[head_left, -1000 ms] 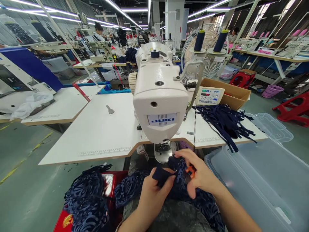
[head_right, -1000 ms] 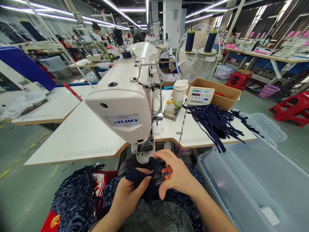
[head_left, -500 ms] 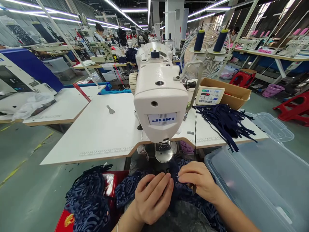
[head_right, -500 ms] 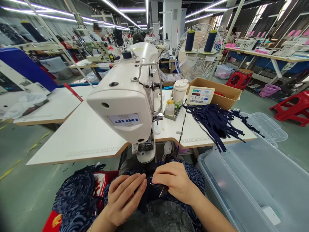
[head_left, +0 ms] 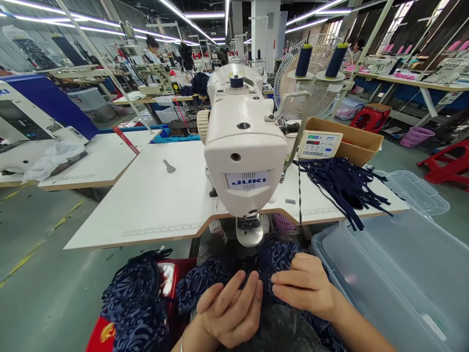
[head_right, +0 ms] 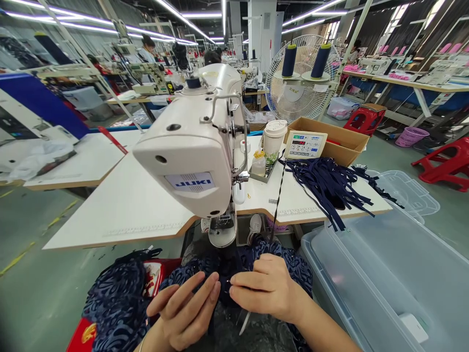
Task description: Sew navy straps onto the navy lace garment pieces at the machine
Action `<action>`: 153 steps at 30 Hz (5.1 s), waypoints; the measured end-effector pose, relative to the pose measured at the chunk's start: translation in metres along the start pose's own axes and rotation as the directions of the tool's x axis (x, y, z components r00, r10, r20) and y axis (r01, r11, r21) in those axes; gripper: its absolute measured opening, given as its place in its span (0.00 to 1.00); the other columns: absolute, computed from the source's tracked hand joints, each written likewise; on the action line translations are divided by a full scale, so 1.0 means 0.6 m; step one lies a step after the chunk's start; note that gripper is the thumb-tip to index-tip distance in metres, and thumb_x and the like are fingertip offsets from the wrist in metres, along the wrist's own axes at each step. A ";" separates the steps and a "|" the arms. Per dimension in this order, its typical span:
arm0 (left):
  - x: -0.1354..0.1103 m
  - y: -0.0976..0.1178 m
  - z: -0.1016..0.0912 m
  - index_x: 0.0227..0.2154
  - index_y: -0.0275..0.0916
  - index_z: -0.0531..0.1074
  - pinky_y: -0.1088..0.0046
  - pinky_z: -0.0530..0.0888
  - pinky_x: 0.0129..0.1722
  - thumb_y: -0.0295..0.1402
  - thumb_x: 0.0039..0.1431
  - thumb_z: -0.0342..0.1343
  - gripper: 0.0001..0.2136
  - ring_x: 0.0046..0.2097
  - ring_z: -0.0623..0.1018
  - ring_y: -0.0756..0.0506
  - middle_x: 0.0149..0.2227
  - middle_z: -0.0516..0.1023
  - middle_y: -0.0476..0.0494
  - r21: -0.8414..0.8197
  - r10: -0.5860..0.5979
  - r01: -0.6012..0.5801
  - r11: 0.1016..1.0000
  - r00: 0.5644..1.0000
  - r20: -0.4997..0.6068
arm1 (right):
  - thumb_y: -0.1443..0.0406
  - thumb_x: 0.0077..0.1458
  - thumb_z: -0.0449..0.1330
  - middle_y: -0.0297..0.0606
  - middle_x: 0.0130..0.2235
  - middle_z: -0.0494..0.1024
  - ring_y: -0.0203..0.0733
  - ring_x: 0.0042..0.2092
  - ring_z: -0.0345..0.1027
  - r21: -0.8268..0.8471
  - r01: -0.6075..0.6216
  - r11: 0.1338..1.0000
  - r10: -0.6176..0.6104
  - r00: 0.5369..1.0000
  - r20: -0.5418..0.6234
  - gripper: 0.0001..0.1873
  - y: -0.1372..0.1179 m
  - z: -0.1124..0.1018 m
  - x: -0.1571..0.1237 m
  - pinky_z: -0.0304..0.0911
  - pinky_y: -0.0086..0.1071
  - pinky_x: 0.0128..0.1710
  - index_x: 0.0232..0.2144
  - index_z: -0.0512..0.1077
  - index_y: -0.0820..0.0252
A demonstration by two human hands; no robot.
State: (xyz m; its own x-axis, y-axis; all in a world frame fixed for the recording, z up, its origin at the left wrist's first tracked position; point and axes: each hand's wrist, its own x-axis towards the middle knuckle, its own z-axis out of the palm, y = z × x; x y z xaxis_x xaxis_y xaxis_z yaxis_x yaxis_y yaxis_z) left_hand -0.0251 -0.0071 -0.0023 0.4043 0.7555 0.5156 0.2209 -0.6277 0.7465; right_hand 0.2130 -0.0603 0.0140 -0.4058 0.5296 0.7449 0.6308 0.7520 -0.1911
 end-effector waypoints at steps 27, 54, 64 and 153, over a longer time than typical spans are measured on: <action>0.063 0.057 0.056 0.34 0.36 0.79 0.72 0.72 0.42 0.35 0.52 0.64 0.09 0.37 0.78 0.46 0.33 0.82 0.44 -0.617 -0.655 0.712 0.335 0.647 0.390 | 0.51 0.64 0.48 0.42 0.44 0.74 0.43 0.47 0.69 0.533 -0.683 0.499 0.631 0.708 0.317 0.21 -0.018 0.037 0.027 0.65 0.34 0.49 0.47 0.71 0.56; 0.035 0.043 0.037 0.45 0.35 0.69 0.67 0.64 0.44 0.15 0.53 0.46 0.18 0.42 0.78 0.46 0.38 0.82 0.43 0.233 0.332 -0.321 0.918 0.943 -0.010 | 0.66 0.65 0.51 0.34 0.33 0.73 0.40 0.37 0.65 0.689 -0.317 0.652 0.588 0.785 -0.196 0.07 -0.034 0.091 0.001 0.61 0.35 0.38 0.40 0.68 0.49; 0.046 0.055 0.042 0.38 0.39 0.72 0.69 0.66 0.39 0.20 0.55 0.54 0.10 0.35 0.77 0.47 0.31 0.80 0.48 0.135 0.155 -0.158 0.978 0.987 0.030 | 0.64 0.63 0.54 0.31 0.33 0.70 0.36 0.36 0.65 0.766 -0.411 0.495 0.724 0.682 -0.101 0.05 -0.044 0.084 0.015 0.62 0.28 0.36 0.38 0.70 0.48; 0.074 -0.007 0.036 0.47 0.38 0.72 0.68 0.62 0.43 0.29 0.64 0.52 0.11 0.48 0.77 0.44 0.43 0.81 0.44 0.579 0.321 -0.373 0.725 0.927 0.195 | 0.59 0.57 0.58 0.28 0.29 0.59 0.35 0.31 0.53 0.651 -0.748 0.127 0.826 0.443 0.348 0.09 0.068 0.091 0.063 0.56 0.29 0.33 0.35 0.64 0.55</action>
State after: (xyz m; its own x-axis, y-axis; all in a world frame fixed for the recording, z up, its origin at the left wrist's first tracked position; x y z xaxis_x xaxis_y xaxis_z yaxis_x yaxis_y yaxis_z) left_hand 0.0113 0.0249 0.0085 0.6187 0.4621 0.6354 0.5232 -0.8456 0.1056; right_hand 0.1872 0.0117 -0.0008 0.1106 0.9926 -0.0502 -0.0472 -0.0452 -0.9979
